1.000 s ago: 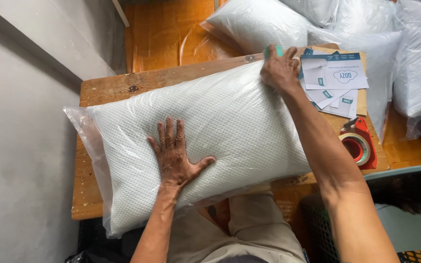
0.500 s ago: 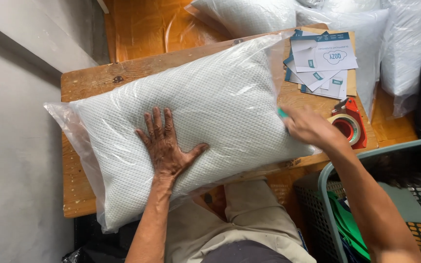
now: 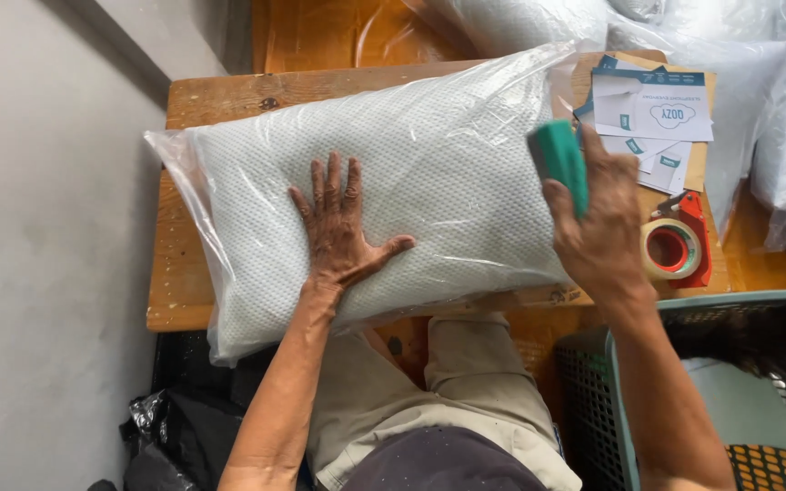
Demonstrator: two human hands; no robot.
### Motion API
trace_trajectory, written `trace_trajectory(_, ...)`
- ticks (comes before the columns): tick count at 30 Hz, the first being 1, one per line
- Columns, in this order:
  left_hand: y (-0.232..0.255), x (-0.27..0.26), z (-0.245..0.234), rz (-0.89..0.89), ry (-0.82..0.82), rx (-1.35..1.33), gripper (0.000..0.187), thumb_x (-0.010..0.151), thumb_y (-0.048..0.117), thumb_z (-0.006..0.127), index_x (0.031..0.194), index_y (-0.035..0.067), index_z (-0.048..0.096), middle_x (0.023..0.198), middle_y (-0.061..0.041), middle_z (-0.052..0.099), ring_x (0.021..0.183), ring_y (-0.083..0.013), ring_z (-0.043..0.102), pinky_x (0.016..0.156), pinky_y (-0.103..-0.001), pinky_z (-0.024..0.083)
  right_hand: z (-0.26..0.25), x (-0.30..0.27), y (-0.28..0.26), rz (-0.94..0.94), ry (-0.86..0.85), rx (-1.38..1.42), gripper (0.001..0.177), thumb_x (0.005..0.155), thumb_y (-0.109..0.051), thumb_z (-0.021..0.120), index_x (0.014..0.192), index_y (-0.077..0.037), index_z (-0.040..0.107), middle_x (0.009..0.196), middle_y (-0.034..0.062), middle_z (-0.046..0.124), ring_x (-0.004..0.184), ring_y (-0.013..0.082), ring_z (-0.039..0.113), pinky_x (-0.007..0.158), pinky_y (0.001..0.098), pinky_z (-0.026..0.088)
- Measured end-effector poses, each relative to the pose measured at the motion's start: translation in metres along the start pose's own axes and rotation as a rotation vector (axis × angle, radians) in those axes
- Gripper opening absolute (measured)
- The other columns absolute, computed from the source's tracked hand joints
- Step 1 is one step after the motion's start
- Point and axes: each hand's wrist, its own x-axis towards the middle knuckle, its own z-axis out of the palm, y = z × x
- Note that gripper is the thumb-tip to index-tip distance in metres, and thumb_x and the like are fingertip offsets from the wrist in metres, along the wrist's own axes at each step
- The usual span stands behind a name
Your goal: Using a small tool to clean or smooth the surface of a pillow inside a plastic bag
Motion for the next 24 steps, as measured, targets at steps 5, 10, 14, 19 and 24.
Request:
trace_trajectory(5, 0.027, 0.013, -0.031, -0.046, 0.047, -0.134, 0.112, 0.081, 0.08, 0.068, 0.167, 0.025, 0.02, 0.173, -0.015, 0.005, 0.159, -0.0427, 0.006, 0.118, -0.077, 0.006, 0.097, 0.06, 0.008, -0.387, 0.135, 0.209, 0.086, 0.09, -0.026, 0.084, 0.157, 0.003, 0.039, 0.11, 0.0237, 0.055, 0.115, 0.0482, 0.054, 0.113, 0.0543, 0.035)
trace_trajectory(10, 0.026, 0.035, -0.006, 0.373, 0.004, 0.19, 0.072, 0.098, 0.059, 0.054, 0.161, 0.032, 0.031, 0.147, -0.007, 0.055, 0.145, -0.0291, 0.047, 0.119, -0.073, 0.017, 0.097, 0.07, -0.024, -0.51, -0.163, 0.39, 0.097, 0.084, -0.03, 0.086, 0.162, -0.009, 0.033, 0.115, 0.0181, 0.061, 0.105, 0.0381, 0.062, 0.095, 0.0521, 0.049)
trace_trajectory(14, 0.02, 0.039, 0.009, 0.473, 0.155, 0.227, 0.064, 0.097, 0.065, 0.052, 0.15, 0.027, 0.048, 0.097, -0.001, 0.055, 0.089, -0.0213, 0.06, 0.086, -0.043, 0.046, 0.068, 0.083, -0.022, -0.534, -0.341, 0.428, 0.088, 0.079, -0.025, 0.087, 0.154, -0.006, 0.046, 0.11, 0.0189, 0.071, 0.106, 0.0395, 0.069, 0.094, 0.0548, 0.049)
trace_trajectory(19, 0.058, 0.031, 0.018, 0.146, 0.187, 0.136, 0.082, 0.099, 0.051, 0.059, 0.166, 0.026, 0.019, 0.099, -0.009, 0.046, 0.083, -0.0329, 0.053, 0.072, -0.049, 0.049, 0.089, 0.119, 0.023, -0.253, -0.147, 0.47, 0.038, 0.119, -0.032, 0.043, 0.149, -0.012, 0.055, 0.138, 0.0185, 0.057, 0.13, 0.0401, 0.053, 0.106, 0.0554, 0.041)
trace_trajectory(24, 0.012, 0.039, 0.026, -0.217, 0.083, 0.24, 0.089, 0.101, 0.047, 0.061, 0.164, 0.03, 0.001, 0.104, -0.013, 0.05, 0.087, -0.0309, 0.055, 0.076, -0.05, 0.05, 0.134, 0.109, 0.03, -0.224, -0.18, -0.008, 0.047, 0.112, -0.038, 0.042, 0.15, -0.014, 0.055, 0.153, 0.0169, 0.045, 0.14, 0.0387, 0.037, 0.112, 0.0541, 0.019)
